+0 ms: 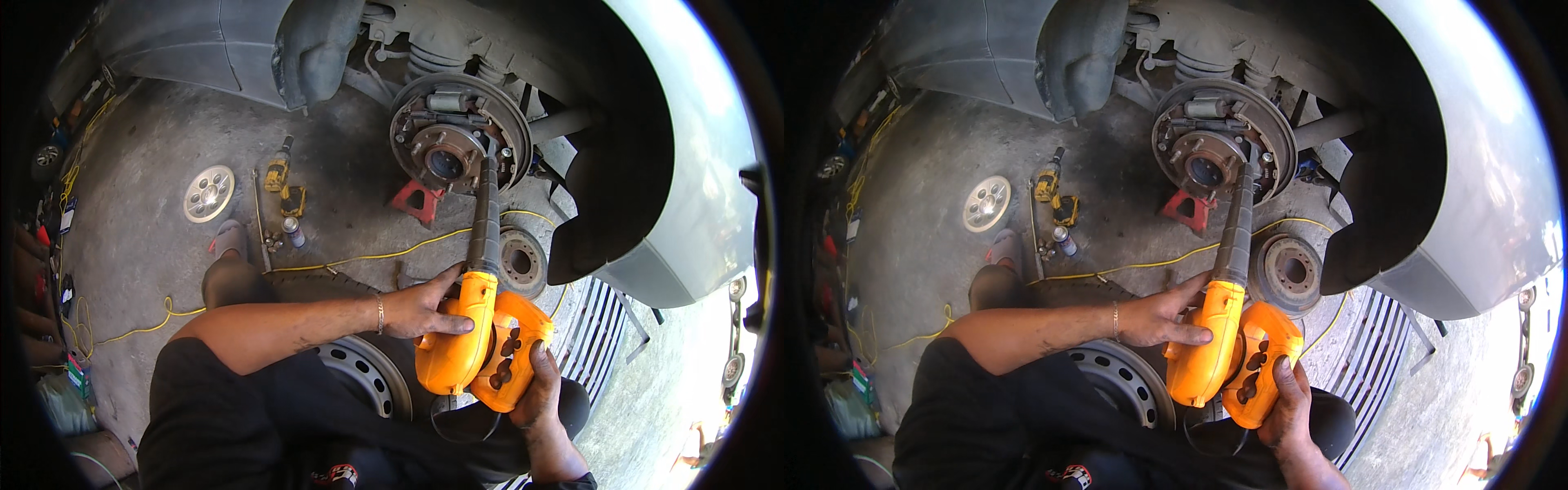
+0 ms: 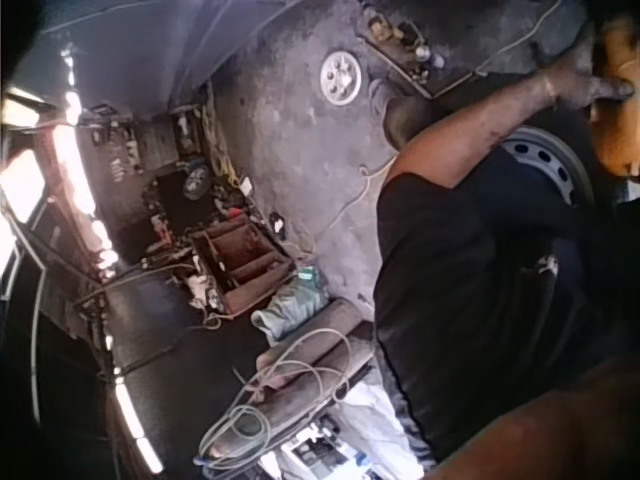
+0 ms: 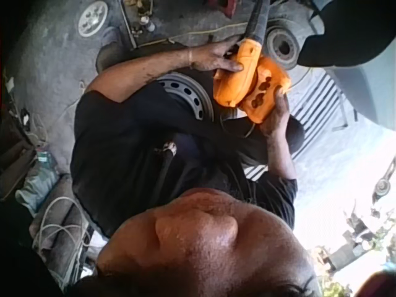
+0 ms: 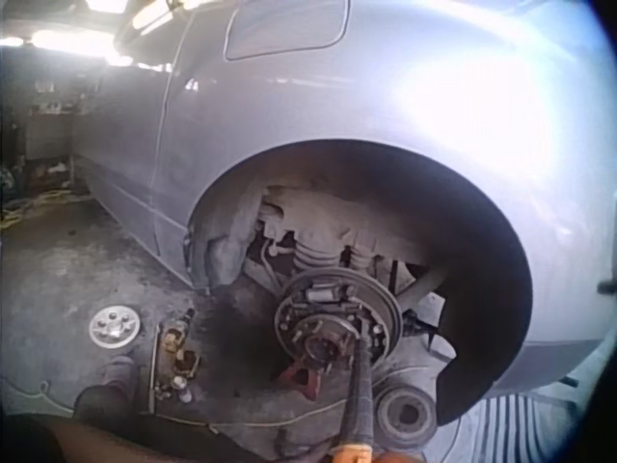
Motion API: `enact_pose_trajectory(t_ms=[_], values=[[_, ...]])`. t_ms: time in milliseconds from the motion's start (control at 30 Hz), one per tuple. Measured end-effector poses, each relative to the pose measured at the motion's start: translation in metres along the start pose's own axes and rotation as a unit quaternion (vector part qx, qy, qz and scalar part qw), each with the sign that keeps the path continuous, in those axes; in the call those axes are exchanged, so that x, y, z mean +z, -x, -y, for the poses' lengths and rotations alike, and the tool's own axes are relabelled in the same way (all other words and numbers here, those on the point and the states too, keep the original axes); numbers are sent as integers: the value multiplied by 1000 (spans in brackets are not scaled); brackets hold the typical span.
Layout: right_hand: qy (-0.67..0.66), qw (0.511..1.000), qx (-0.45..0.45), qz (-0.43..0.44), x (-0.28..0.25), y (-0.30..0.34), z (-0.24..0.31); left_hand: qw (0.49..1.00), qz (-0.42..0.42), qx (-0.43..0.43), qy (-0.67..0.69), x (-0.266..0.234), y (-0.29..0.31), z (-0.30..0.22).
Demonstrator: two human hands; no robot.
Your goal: The person removes a car's brake drum and hub assembly. They use a hammer and punch to loosen the hub nut, then an impact wrench to remove it. After removing the drum, they use a heat gun on the hub and brake components, then remove the brake assembly from the hub.
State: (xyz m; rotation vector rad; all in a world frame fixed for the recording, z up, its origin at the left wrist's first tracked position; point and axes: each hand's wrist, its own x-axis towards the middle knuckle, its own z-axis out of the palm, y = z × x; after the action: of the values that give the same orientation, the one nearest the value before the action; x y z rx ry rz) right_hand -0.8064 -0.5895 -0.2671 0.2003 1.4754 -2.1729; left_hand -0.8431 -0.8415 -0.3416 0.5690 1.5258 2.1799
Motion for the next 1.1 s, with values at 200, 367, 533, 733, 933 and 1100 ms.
enact_pose_trajectory(t_ms=[200,367,533,733,933,1100], values=[[44,998,-19,-37,6,3,0,999,-15,-13,-35,2,6,-6],[8,1000,10,-4,4,5,6,993,-51,-71,-83,1,9,-11],[3,999,39,4,1,5,6,988,-53,-48,-139,2,9,-12],[28,998,32,45,-6,2,6,984,-52,-91,-143,1,8,-17],[68,995,-14,74,-16,-5,0,989,-63,-88,-97,4,5,-14],[102,992,-20,75,-20,-10,-10,990,-90,-74,-85,6,2,-14]])
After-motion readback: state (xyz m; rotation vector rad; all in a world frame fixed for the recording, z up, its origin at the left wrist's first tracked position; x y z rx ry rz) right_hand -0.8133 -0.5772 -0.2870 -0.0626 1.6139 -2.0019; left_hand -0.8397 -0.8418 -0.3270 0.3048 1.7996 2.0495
